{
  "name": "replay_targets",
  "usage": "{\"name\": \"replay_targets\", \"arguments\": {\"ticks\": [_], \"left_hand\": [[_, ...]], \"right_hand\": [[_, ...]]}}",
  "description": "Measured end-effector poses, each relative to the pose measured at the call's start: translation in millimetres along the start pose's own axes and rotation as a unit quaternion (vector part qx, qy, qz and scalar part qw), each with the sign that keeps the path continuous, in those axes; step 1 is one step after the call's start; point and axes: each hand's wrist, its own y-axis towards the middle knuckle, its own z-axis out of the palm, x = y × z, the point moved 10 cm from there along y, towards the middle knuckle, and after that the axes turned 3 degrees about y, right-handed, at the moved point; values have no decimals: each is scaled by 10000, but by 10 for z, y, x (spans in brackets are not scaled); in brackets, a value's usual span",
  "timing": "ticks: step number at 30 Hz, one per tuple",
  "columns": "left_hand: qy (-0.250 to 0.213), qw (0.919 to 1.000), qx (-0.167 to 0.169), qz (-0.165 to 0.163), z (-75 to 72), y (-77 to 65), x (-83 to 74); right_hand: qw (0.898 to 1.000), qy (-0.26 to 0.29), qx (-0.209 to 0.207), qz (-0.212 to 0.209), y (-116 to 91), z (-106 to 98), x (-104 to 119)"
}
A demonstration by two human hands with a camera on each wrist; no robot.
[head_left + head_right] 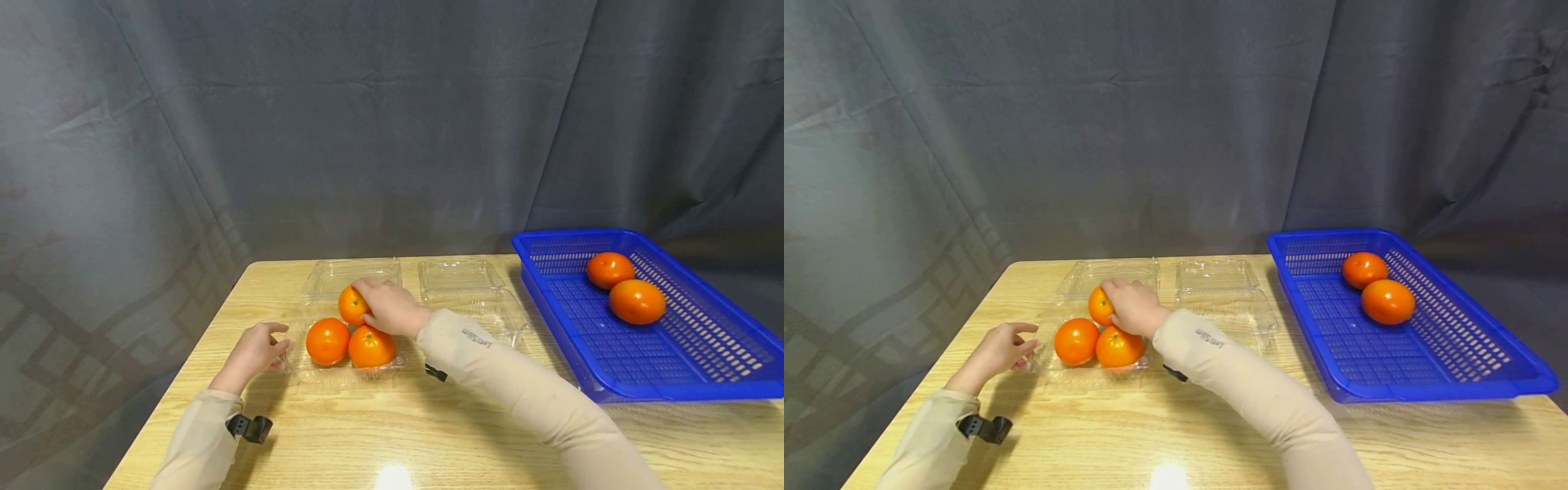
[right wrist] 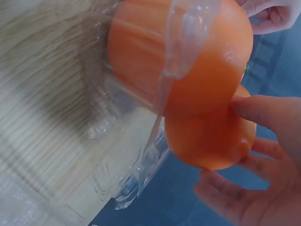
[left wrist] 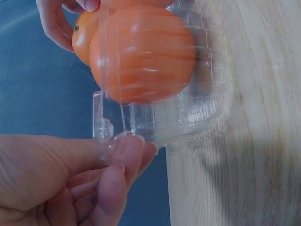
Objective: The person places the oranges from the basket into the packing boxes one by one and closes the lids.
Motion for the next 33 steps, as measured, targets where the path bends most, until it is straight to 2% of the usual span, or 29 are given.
{"name": "replay_targets", "arguments": {"ticks": [13,26,33], "left_hand": [[16,9999,-37,159,-20,-13,-41],[7,10000,11,-42,7,-2,-10],[58,10000,32,28,10,-10,-24]], "right_hand": [[9993,75,334,-149,-23,140,113],[9973,-215,695,-48,-56,266,151],[9968,-269,748,-53,-47,292,151]]}}
